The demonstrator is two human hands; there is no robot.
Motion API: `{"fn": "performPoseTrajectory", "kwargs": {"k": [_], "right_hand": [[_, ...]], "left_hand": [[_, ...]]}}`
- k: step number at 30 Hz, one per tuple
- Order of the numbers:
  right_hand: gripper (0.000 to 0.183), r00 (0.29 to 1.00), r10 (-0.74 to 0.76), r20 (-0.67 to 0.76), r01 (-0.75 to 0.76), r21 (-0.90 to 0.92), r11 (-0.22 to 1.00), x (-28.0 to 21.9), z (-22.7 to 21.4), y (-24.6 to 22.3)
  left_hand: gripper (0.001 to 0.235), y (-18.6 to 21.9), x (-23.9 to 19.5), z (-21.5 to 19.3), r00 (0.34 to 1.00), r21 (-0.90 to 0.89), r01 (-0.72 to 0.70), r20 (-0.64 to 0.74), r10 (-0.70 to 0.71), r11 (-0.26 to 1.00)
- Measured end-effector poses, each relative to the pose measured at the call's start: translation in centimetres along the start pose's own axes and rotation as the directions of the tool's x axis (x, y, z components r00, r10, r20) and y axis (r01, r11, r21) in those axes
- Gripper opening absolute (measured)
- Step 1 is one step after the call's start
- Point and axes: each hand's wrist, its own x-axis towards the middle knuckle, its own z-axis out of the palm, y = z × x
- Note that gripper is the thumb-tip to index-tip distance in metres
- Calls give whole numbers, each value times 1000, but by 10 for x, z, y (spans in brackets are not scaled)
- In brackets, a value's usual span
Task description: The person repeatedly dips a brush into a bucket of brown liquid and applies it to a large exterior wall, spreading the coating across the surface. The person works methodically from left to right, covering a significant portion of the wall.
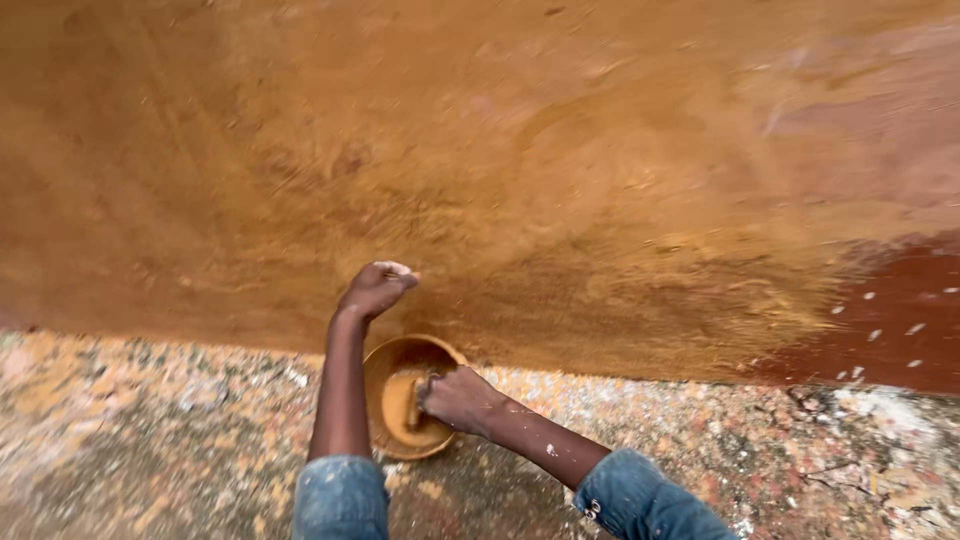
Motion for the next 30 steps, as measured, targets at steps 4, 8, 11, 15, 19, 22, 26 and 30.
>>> {"fn": "performPoseTrajectory", "kwargs": {"k": [4,8,11,15,19,22,26,30], "right_hand": [[24,976,211,-55,-192,246,950,-18,-87,22],[27,915,326,-236,-259,276,926,-57,-165,62],[20,722,317,-614,-165,293,942,-102,-206,99],[31,471,428,-771,-364,272,891,-166,-254,160],[31,128,524,-842,-588,361,724,-233,-266,217],[36,90,312,-946,-837,98,538,-299,-256,246],[32,-102,503,-859,-877,316,363,-390,-241,263],[29,-377,581,-721,-849,520,94,-441,-251,259]], "left_hand": [[8,59,-16,-4,984,-226,-152,-124,126,962],[7,150,-39,10,863,-190,-407,-402,307,894],[6,214,-67,30,679,-47,-607,-549,487,793],[9,280,-92,69,610,51,-635,-579,541,771],[19,304,-105,117,629,-5,-702,-472,617,712],[24,309,-107,144,672,-56,-701,-384,633,711],[24,302,-101,169,724,-30,-659,-299,622,752],[21,295,-90,180,730,-48,-654,-304,613,755]]}}
